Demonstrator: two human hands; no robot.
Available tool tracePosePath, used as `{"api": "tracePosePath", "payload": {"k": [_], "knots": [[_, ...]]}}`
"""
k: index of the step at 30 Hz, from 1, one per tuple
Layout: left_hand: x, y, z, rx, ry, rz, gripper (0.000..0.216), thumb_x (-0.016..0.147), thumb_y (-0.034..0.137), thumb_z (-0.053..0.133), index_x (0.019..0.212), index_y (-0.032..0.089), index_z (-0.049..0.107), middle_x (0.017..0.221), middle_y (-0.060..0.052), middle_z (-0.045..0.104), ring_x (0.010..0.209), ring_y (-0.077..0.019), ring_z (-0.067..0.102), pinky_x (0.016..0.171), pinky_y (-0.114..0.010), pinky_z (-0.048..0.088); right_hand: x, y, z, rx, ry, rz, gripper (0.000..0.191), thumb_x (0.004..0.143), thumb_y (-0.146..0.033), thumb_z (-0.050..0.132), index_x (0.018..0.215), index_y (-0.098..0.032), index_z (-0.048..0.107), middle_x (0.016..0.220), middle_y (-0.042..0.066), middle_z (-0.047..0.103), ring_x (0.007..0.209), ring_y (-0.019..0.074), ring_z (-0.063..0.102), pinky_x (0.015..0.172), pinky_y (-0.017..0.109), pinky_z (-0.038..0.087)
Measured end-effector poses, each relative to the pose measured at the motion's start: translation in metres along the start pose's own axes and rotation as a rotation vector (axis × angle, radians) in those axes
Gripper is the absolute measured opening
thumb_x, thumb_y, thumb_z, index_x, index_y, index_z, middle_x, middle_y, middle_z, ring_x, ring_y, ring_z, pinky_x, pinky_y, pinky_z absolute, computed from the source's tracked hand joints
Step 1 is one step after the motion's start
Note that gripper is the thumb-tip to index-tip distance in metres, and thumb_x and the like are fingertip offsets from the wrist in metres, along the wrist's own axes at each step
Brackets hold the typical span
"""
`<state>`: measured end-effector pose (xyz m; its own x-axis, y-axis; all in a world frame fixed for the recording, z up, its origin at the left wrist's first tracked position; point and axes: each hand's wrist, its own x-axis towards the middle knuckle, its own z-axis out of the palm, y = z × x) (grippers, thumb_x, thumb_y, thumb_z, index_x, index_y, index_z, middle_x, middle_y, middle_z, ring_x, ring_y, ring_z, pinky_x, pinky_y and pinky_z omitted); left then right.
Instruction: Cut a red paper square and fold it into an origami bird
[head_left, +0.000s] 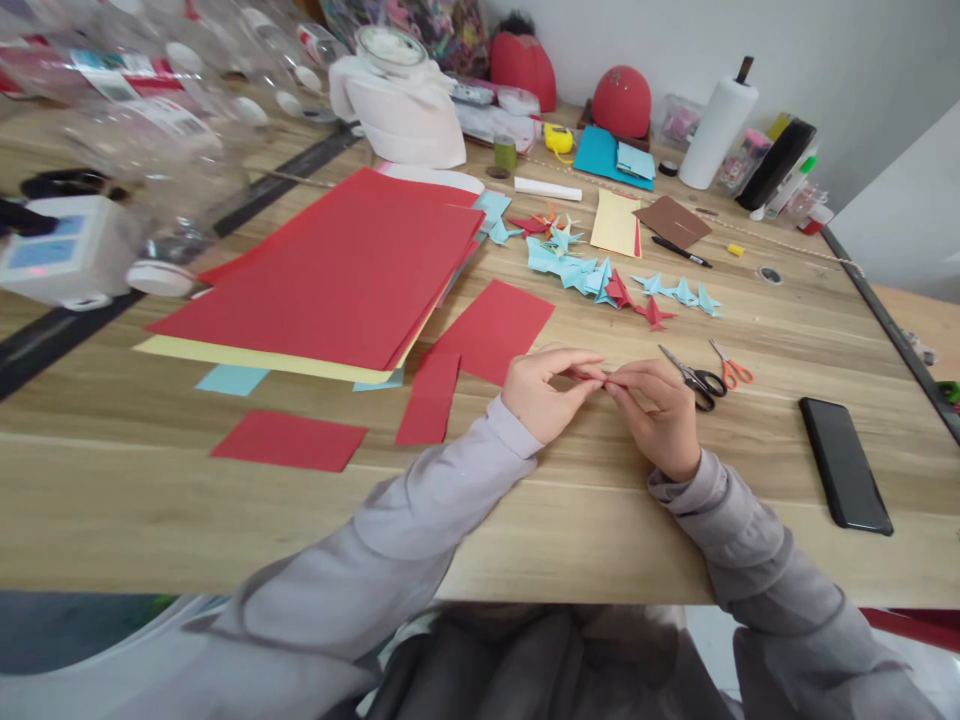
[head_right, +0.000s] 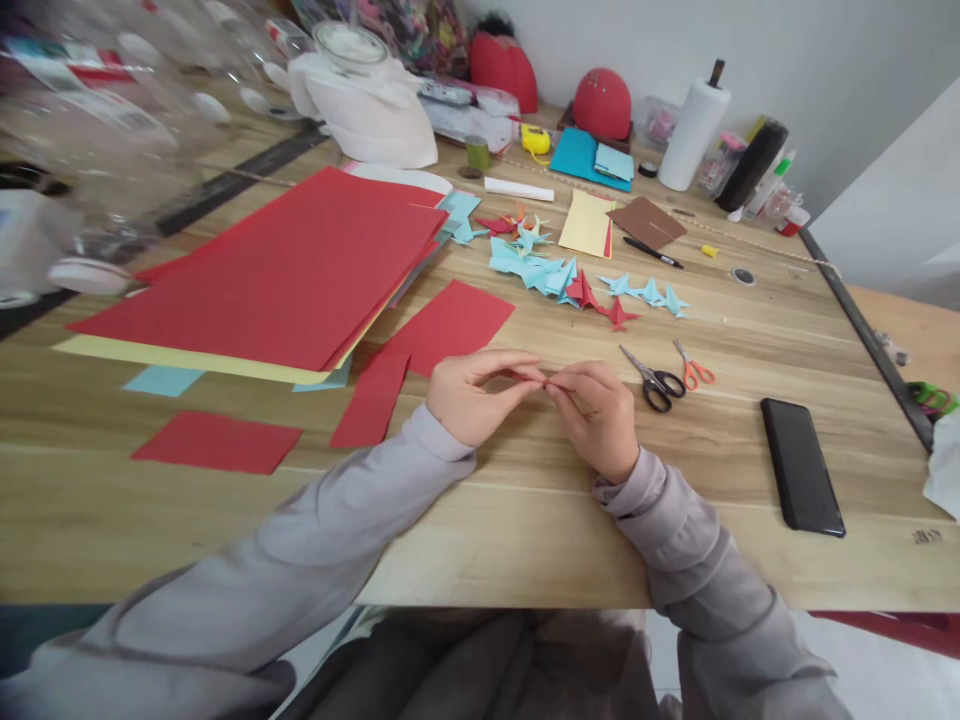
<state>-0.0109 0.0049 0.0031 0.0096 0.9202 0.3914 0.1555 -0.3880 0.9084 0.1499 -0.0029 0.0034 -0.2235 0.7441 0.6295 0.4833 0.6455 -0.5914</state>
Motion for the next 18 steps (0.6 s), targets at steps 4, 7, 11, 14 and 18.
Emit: {"api": "tracePosePath", "payload": {"k": [4, 7, 11, 14, 18], "knots": [[0.000, -0.001, 0.000, 0.101, -0.034, 0.111, 0.019, 0.069, 0.012, 0.067, 0.085, 0.021, 0.074, 0.075, -0.005, 0.074, 0.077, -0.0197, 0.067, 0.080, -0.036, 0.054, -0.001, 0.001, 0.001, -0.025, -0.042, -0.008, 0.015, 0.084, -0.017, 0.057, 0.082, -0.022, 0.070, 0.080, 0.007, 0.069, 0.080, 0.0203, 0.063, 0.074, 0.037, 0.052], [0.000, -0.002, -0.001, 0.114, -0.056, 0.045, 0.023, 0.070, 0.011, 0.066, 0.090, 0.021, 0.074, 0.076, -0.005, 0.074, 0.082, -0.0213, 0.067, 0.083, -0.038, 0.053, -0.001, 0.001, 0.001, -0.038, -0.063, -0.017, 0.018, 0.085, -0.016, 0.053, 0.082, -0.020, 0.070, 0.080, 0.008, 0.069, 0.079, 0.0209, 0.062, 0.073, 0.037, 0.051], [0.003, -0.003, -0.004, 0.139, -0.074, 0.005, 0.024, 0.072, 0.013, 0.065, 0.094, 0.020, 0.072, 0.077, -0.005, 0.075, 0.092, -0.0235, 0.067, 0.093, -0.043, 0.048, 0.000, 0.002, 0.001, -0.060, -0.077, -0.006, 0.020, 0.086, -0.017, 0.051, 0.083, -0.020, 0.070, 0.079, 0.008, 0.067, 0.076, 0.0210, 0.061, 0.071, 0.036, 0.051], [0.006, -0.005, -0.007, 0.168, -0.091, 0.009, 0.027, 0.073, 0.013, 0.064, 0.098, 0.020, 0.072, 0.079, -0.005, 0.076, 0.096, -0.0237, 0.066, 0.096, -0.043, 0.047, 0.000, 0.005, 0.000, -0.085, -0.097, -0.001, 0.024, 0.088, -0.016, 0.047, 0.088, -0.021, 0.071, 0.080, 0.008, 0.067, 0.077, 0.0207, 0.062, 0.071, 0.035, 0.050], [0.009, -0.007, -0.011, 0.198, -0.116, 0.014, 0.027, 0.076, 0.015, 0.061, 0.100, 0.020, 0.071, 0.082, -0.005, 0.076, 0.096, -0.0229, 0.067, 0.097, -0.041, 0.046, -0.001, 0.008, 0.000, -0.126, -0.125, 0.026, 0.026, 0.088, -0.015, 0.045, 0.091, -0.020, 0.071, 0.081, 0.008, 0.067, 0.077, 0.0201, 0.062, 0.070, 0.033, 0.050]]}}
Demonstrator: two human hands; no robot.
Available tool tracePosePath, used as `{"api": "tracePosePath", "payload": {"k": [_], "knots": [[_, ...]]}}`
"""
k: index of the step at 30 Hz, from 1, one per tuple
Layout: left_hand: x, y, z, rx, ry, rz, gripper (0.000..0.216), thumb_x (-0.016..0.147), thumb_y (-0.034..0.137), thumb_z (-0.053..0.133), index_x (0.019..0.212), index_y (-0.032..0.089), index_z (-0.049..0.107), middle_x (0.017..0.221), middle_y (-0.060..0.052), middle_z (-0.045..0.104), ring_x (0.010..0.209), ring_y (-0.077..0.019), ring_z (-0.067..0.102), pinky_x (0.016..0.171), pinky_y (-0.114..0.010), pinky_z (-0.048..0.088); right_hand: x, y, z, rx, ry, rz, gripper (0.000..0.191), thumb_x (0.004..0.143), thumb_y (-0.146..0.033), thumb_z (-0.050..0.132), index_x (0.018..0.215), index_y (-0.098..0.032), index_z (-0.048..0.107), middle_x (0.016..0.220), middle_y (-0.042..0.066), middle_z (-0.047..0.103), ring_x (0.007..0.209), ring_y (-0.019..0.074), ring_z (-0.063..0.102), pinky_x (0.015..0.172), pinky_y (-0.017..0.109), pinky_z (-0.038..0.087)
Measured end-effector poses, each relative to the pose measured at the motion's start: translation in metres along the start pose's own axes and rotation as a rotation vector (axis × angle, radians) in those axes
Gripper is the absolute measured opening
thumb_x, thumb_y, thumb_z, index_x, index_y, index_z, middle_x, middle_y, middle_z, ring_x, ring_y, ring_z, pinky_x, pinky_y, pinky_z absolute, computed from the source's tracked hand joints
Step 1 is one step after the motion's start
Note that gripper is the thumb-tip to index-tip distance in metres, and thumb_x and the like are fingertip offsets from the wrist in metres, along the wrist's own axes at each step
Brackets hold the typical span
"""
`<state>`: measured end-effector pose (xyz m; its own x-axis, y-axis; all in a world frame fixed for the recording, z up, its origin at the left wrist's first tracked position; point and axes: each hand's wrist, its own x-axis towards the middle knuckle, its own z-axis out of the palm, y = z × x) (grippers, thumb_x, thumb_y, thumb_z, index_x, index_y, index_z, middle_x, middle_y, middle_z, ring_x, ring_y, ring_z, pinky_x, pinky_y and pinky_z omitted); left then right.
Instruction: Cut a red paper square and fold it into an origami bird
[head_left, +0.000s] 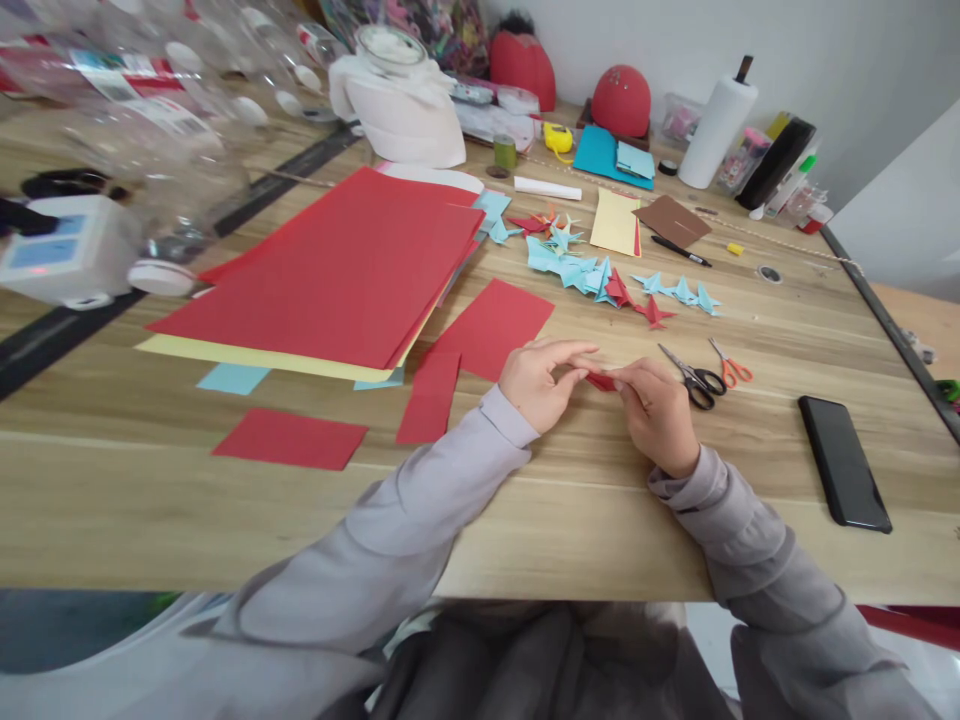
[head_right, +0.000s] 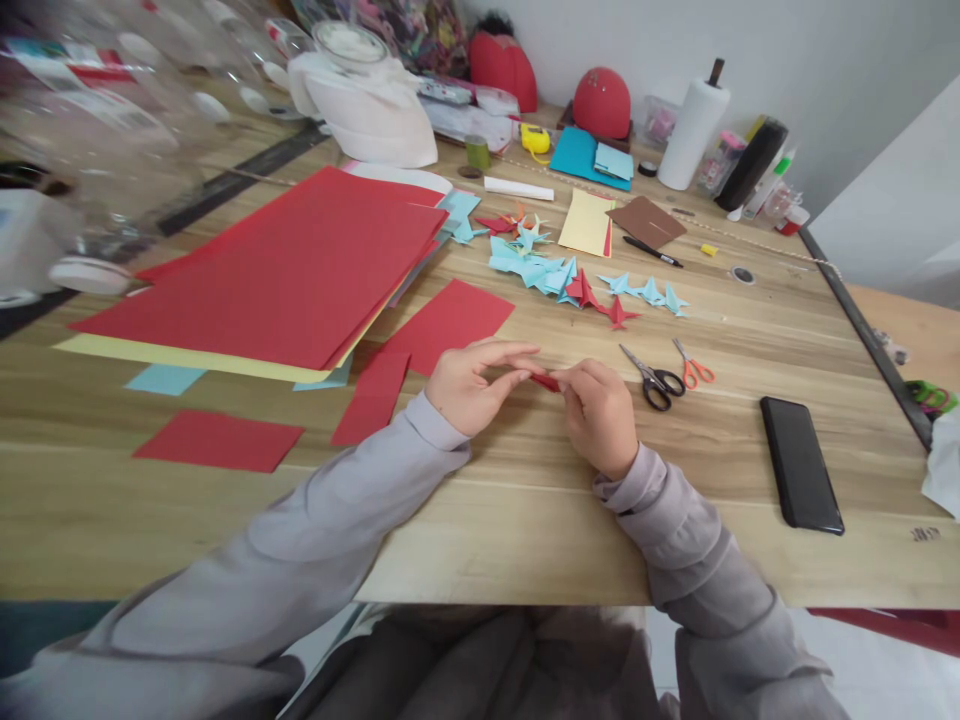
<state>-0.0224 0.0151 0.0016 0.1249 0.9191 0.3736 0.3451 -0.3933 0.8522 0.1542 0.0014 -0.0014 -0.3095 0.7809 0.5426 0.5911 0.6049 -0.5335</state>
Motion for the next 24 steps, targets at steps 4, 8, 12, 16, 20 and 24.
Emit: {"api": "tracePosePath", "payload": {"k": [4, 8, 12, 16, 20, 24], "knots": [[0.000, -0.001, -0.001, 0.008, -0.014, 0.037, 0.027, 0.079, 0.015, 0.057, 0.101, 0.020, 0.071, 0.085, -0.005, 0.076, 0.095, -0.0219, 0.068, 0.095, -0.039, 0.048, 0.000, 0.001, 0.000, 0.002, -0.007, 0.012, 0.027, 0.088, -0.014, 0.044, 0.093, -0.019, 0.070, 0.082, 0.009, 0.067, 0.077, 0.0201, 0.062, 0.070, 0.033, 0.049], [0.000, -0.003, 0.000, -0.036, -0.033, 0.007, 0.029, 0.079, 0.017, 0.057, 0.105, 0.020, 0.070, 0.087, -0.005, 0.076, 0.097, -0.0215, 0.068, 0.095, -0.036, 0.048, -0.001, 0.002, 0.001, 0.011, 0.006, 0.020, 0.028, 0.090, -0.018, 0.043, 0.095, -0.021, 0.070, 0.082, 0.008, 0.066, 0.076, 0.0195, 0.061, 0.070, 0.032, 0.049], [-0.001, -0.006, 0.000, -0.102, -0.046, -0.018, 0.034, 0.077, 0.016, 0.058, 0.109, 0.019, 0.068, 0.087, -0.005, 0.076, 0.095, -0.0216, 0.069, 0.096, -0.036, 0.048, -0.001, 0.005, 0.001, 0.032, 0.018, 0.024, 0.029, 0.091, -0.019, 0.042, 0.097, -0.021, 0.070, 0.078, 0.007, 0.064, 0.073, 0.0193, 0.059, 0.068, 0.033, 0.049], [-0.001, -0.009, 0.002, -0.100, -0.055, -0.016, 0.037, 0.078, 0.015, 0.056, 0.113, 0.018, 0.067, 0.090, -0.005, 0.076, 0.095, -0.0212, 0.069, 0.097, -0.036, 0.048, -0.002, 0.007, 0.002, 0.045, 0.034, 0.024, 0.029, 0.091, -0.018, 0.042, 0.098, -0.022, 0.069, 0.077, 0.007, 0.064, 0.074, 0.0196, 0.060, 0.068, 0.033, 0.049], [-0.001, -0.011, 0.003, -0.095, -0.075, -0.017, 0.039, 0.080, 0.015, 0.052, 0.117, 0.016, 0.064, 0.094, -0.007, 0.076, 0.096, -0.0214, 0.069, 0.097, -0.038, 0.048, -0.001, 0.008, 0.001, 0.073, 0.053, 0.021, 0.029, 0.089, -0.014, 0.042, 0.097, -0.021, 0.069, 0.080, 0.007, 0.065, 0.074, 0.0195, 0.062, 0.068, 0.034, 0.049], [-0.001, -0.009, 0.002, -0.128, -0.068, -0.021, 0.038, 0.079, 0.015, 0.053, 0.115, 0.018, 0.065, 0.096, -0.007, 0.076, 0.097, -0.0211, 0.069, 0.097, -0.038, 0.048, 0.000, 0.007, 0.001, 0.074, 0.080, 0.046, 0.027, 0.088, -0.015, 0.044, 0.097, -0.021, 0.069, 0.080, 0.007, 0.066, 0.075, 0.0196, 0.062, 0.070, 0.034, 0.050]]}}
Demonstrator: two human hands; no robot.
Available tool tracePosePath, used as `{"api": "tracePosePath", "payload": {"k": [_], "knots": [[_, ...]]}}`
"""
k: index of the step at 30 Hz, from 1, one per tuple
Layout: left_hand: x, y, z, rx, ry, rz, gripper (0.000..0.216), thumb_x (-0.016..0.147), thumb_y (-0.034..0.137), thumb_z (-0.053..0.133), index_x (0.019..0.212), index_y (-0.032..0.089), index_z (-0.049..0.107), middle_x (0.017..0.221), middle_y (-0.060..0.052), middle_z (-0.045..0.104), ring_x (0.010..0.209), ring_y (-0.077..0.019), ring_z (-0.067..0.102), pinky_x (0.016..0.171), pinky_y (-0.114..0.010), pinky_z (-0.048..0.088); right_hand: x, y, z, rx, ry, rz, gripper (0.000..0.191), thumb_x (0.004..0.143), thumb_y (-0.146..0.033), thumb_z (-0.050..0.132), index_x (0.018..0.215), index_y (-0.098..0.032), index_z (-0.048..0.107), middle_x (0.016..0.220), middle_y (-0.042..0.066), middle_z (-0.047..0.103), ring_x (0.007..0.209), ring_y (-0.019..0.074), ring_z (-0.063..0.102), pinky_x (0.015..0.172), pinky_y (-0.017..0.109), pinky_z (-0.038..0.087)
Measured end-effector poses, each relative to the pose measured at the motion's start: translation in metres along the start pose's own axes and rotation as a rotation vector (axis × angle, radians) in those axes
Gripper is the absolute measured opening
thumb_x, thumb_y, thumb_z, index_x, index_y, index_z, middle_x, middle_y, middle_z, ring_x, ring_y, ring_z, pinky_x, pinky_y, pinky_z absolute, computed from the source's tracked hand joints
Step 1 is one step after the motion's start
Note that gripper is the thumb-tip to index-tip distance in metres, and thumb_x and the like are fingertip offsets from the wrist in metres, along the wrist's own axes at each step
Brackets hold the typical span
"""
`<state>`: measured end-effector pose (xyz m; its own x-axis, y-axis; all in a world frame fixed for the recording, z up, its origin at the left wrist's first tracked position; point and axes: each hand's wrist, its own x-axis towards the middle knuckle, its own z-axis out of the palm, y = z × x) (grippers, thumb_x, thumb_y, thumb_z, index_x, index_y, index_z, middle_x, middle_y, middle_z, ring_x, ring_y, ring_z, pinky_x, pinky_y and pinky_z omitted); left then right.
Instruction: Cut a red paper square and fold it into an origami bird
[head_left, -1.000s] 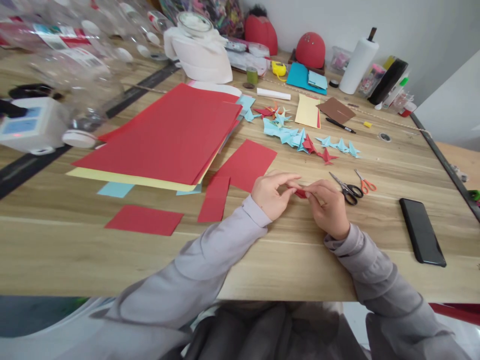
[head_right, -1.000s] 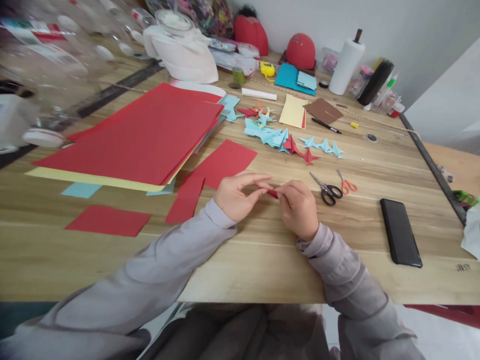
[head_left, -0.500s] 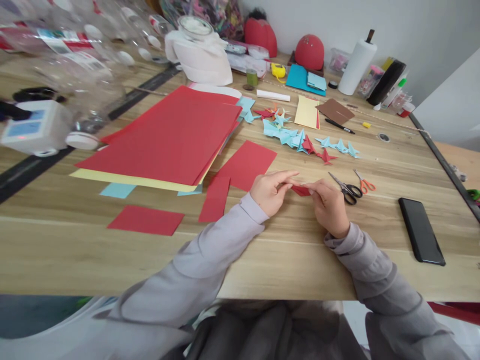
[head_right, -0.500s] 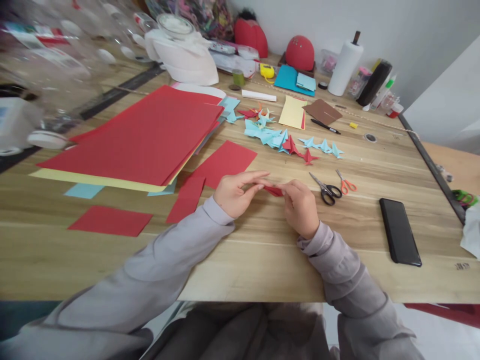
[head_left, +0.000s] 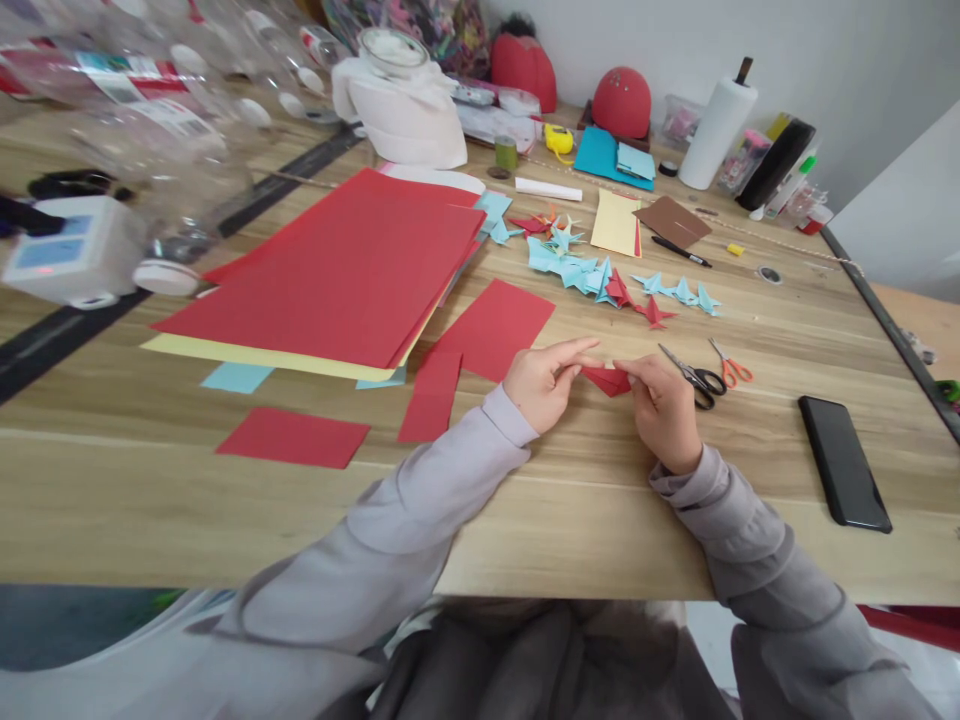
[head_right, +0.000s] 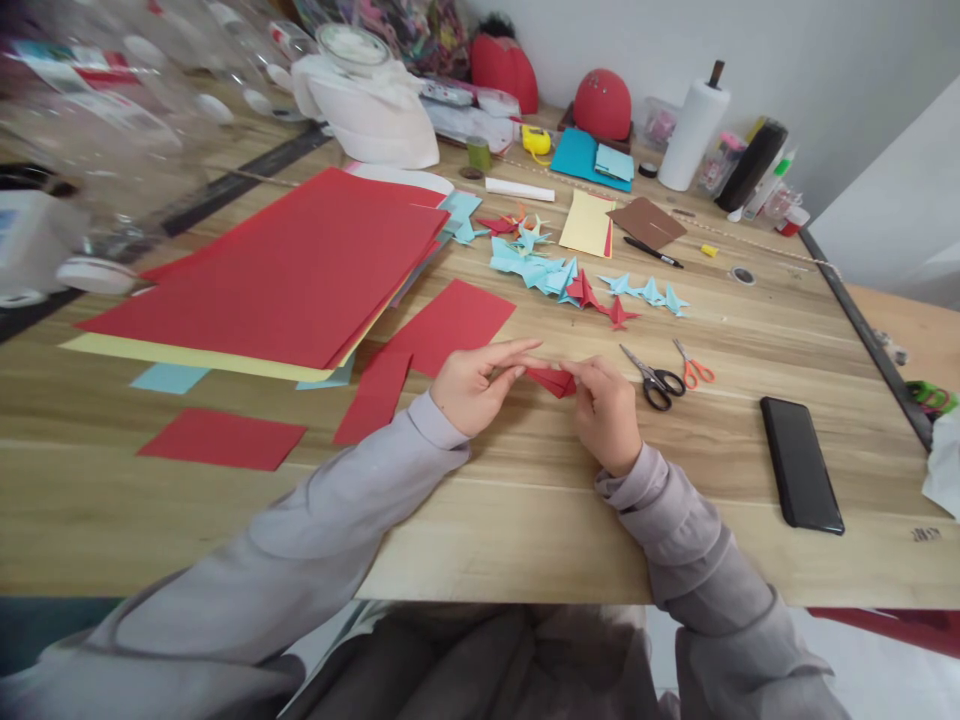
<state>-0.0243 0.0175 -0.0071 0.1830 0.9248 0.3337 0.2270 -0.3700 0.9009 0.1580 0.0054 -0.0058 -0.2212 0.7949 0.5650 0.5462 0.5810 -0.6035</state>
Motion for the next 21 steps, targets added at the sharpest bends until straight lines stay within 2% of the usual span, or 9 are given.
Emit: {"api": "tracePosePath", "payload": {"k": [5, 9, 12, 15, 18, 21], "knots": [[-0.001, 0.005, 0.002, -0.128, 0.039, -0.049, 0.036, 0.076, 0.017, 0.055, 0.109, 0.014, 0.067, 0.096, -0.010, 0.075, 0.089, -0.0203, 0.071, 0.088, -0.034, 0.054, 0.001, -0.002, -0.001, -0.003, 0.016, 0.046, 0.028, 0.088, -0.015, 0.044, 0.105, -0.019, 0.067, 0.081, 0.007, 0.068, 0.075, 0.0197, 0.063, 0.072, 0.035, 0.050], [-0.004, 0.005, 0.011, -0.111, 0.029, -0.146, 0.038, 0.068, 0.022, 0.068, 0.105, 0.014, 0.069, 0.084, -0.009, 0.076, 0.076, -0.0203, 0.071, 0.076, -0.032, 0.056, -0.001, -0.003, 0.000, 0.080, -0.002, 0.070, 0.026, 0.089, -0.017, 0.047, 0.105, -0.020, 0.067, 0.088, 0.007, 0.070, 0.083, 0.0191, 0.064, 0.078, 0.036, 0.050], [-0.005, 0.004, 0.017, -0.111, 0.005, -0.247, 0.029, 0.067, 0.020, 0.069, 0.095, 0.014, 0.072, 0.068, -0.005, 0.074, 0.056, -0.0158, 0.066, 0.062, -0.030, 0.055, -0.002, -0.004, 0.002, 0.313, -0.010, 0.194, 0.025, 0.088, -0.025, 0.054, 0.110, -0.022, 0.064, 0.091, 0.006, 0.070, 0.083, 0.0176, 0.066, 0.078, 0.035, 0.052], [-0.004, 0.008, 0.018, -0.248, 0.047, -0.340, 0.025, 0.066, 0.019, 0.071, 0.090, 0.011, 0.072, 0.066, -0.005, 0.073, 0.051, -0.0135, 0.064, 0.058, -0.027, 0.054, -0.002, -0.004, 0.004, 0.550, 0.009, 0.353, 0.033, 0.082, -0.035, 0.065, 0.113, -0.022, 0.062, 0.090, 0.004, 0.070, 0.080, 0.0167, 0.067, 0.075, 0.034, 0.054], [-0.001, 0.014, 0.015, -0.379, 0.086, -0.419, 0.028, 0.062, 0.018, 0.075, 0.088, 0.010, 0.071, 0.060, -0.003, 0.071, 0.050, -0.0136, 0.064, 0.056, -0.026, 0.053, 0.000, -0.003, 0.006, 0.635, -0.024, 0.440, 0.042, 0.071, -0.038, 0.076, 0.107, -0.021, 0.063, 0.083, 0.003, 0.071, 0.076, 0.0167, 0.067, 0.071, 0.032, 0.054], [0.000, 0.018, 0.014, -0.473, 0.049, -0.501, 0.035, 0.056, 0.016, 0.079, 0.088, 0.008, 0.069, 0.054, -0.002, 0.068, 0.048, -0.0143, 0.064, 0.055, -0.027, 0.054, 0.001, -0.003, 0.006, 0.641, -0.032, 0.501, 0.042, 0.066, -0.037, 0.079, 0.103, -0.020, 0.064, 0.074, 0.001, 0.070, 0.066, 0.0148, 0.065, 0.063, 0.030, 0.053]]}}
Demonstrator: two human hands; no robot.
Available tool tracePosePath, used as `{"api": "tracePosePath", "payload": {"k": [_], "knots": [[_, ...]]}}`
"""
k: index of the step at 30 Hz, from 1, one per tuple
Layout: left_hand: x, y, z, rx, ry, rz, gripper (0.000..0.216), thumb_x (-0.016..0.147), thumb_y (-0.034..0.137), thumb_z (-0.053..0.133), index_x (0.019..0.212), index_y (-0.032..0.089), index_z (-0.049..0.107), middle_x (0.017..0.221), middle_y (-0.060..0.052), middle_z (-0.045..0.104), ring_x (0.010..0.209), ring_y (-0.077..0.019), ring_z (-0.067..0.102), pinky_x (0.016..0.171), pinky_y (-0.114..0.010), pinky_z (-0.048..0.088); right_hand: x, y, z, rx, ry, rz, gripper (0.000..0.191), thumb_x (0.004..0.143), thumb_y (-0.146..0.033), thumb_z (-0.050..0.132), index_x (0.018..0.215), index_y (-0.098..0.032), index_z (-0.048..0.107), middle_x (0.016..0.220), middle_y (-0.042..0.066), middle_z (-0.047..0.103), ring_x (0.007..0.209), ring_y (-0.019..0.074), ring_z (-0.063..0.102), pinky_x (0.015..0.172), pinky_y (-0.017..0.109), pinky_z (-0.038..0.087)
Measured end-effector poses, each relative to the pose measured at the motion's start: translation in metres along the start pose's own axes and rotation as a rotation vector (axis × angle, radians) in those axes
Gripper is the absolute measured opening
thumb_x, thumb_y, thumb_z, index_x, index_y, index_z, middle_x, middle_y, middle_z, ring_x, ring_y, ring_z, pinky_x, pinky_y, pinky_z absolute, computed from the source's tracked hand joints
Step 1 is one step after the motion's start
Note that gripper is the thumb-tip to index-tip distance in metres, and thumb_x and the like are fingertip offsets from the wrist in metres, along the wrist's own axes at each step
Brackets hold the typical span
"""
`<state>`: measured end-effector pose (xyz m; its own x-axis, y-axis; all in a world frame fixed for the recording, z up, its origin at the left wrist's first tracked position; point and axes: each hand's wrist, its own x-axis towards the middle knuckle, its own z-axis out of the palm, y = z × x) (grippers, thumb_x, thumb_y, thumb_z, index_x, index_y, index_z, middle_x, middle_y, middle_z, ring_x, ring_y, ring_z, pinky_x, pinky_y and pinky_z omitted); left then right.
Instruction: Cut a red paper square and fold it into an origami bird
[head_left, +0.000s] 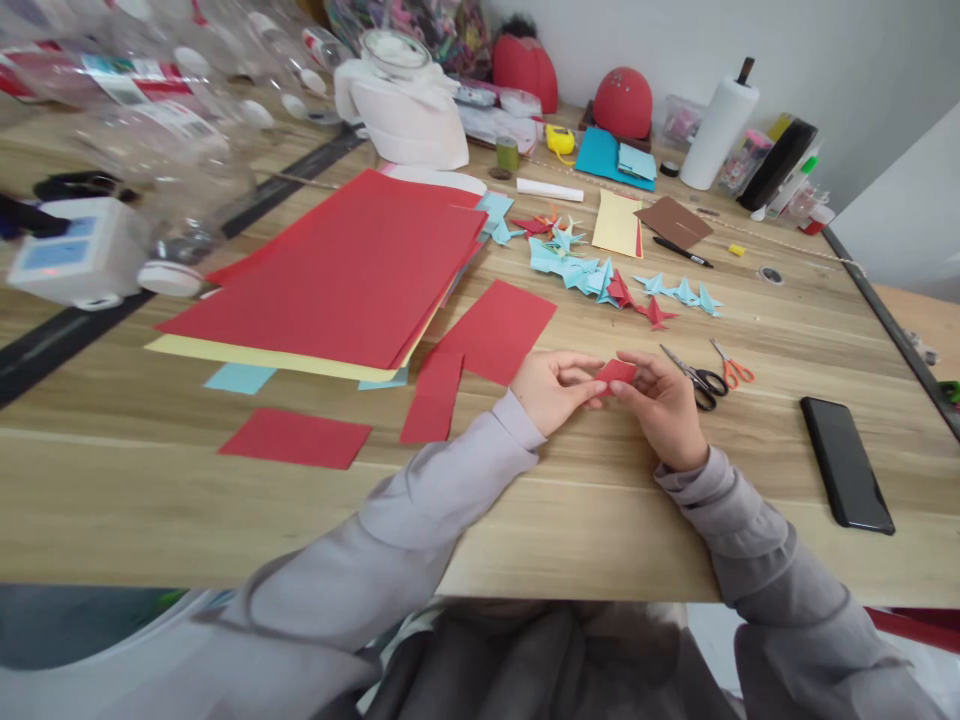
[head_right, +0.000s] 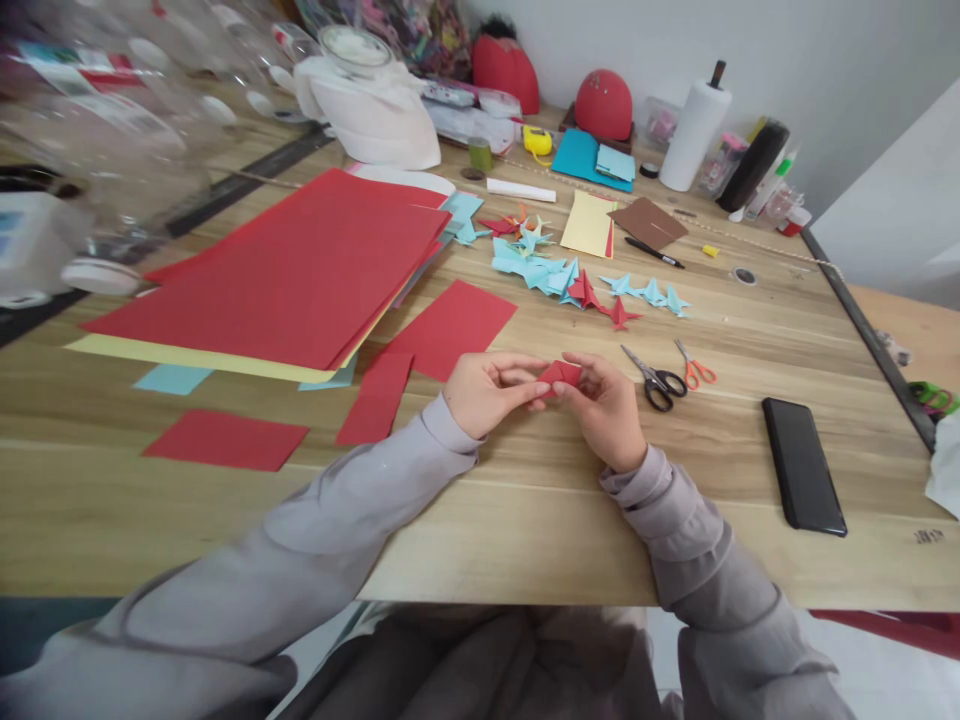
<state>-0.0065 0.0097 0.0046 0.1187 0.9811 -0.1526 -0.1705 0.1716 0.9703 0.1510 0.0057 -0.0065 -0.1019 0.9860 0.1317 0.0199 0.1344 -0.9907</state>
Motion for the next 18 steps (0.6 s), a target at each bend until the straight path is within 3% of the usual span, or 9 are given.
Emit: {"api": "tracePosePath", "payload": {"k": [3, 8, 18], "knots": [[-0.0002, -0.0002, 0.0018, -0.055, -0.038, -0.059, 0.045, 0.048, 0.015, 0.083, 0.089, 0.008, 0.068, 0.052, 0.000, 0.067, 0.047, -0.0157, 0.065, 0.056, -0.029, 0.055, 0.0008, -0.0015, -0.0013, 0.038, 0.042, 0.033, 0.043, 0.064, -0.034, 0.081, 0.100, -0.019, 0.064, 0.071, 0.000, 0.069, 0.062, 0.0128, 0.064, 0.060, 0.028, 0.053], [0.0012, -0.0022, 0.0027, -0.071, -0.021, -0.065, 0.049, 0.043, 0.012, 0.084, 0.090, 0.007, 0.067, 0.052, 0.000, 0.067, 0.048, -0.0150, 0.065, 0.056, -0.028, 0.055, 0.0014, -0.0023, -0.0006, 0.108, -0.027, 0.069, 0.046, 0.057, -0.030, 0.085, 0.096, -0.018, 0.064, 0.075, 0.001, 0.072, 0.067, 0.0145, 0.067, 0.065, 0.030, 0.055], [0.0024, -0.0043, -0.0026, -0.139, -0.122, -0.066, 0.058, 0.045, 0.013, 0.086, 0.099, 0.005, 0.064, 0.059, -0.004, 0.070, 0.050, -0.0167, 0.065, 0.055, -0.030, 0.055, 0.0024, -0.0060, -0.0028, 0.127, -0.036, 0.078, 0.037, 0.065, -0.036, 0.080, 0.092, -0.017, 0.063, 0.058, -0.003, 0.067, 0.048, 0.0111, 0.061, 0.050, 0.025, 0.050]]}}
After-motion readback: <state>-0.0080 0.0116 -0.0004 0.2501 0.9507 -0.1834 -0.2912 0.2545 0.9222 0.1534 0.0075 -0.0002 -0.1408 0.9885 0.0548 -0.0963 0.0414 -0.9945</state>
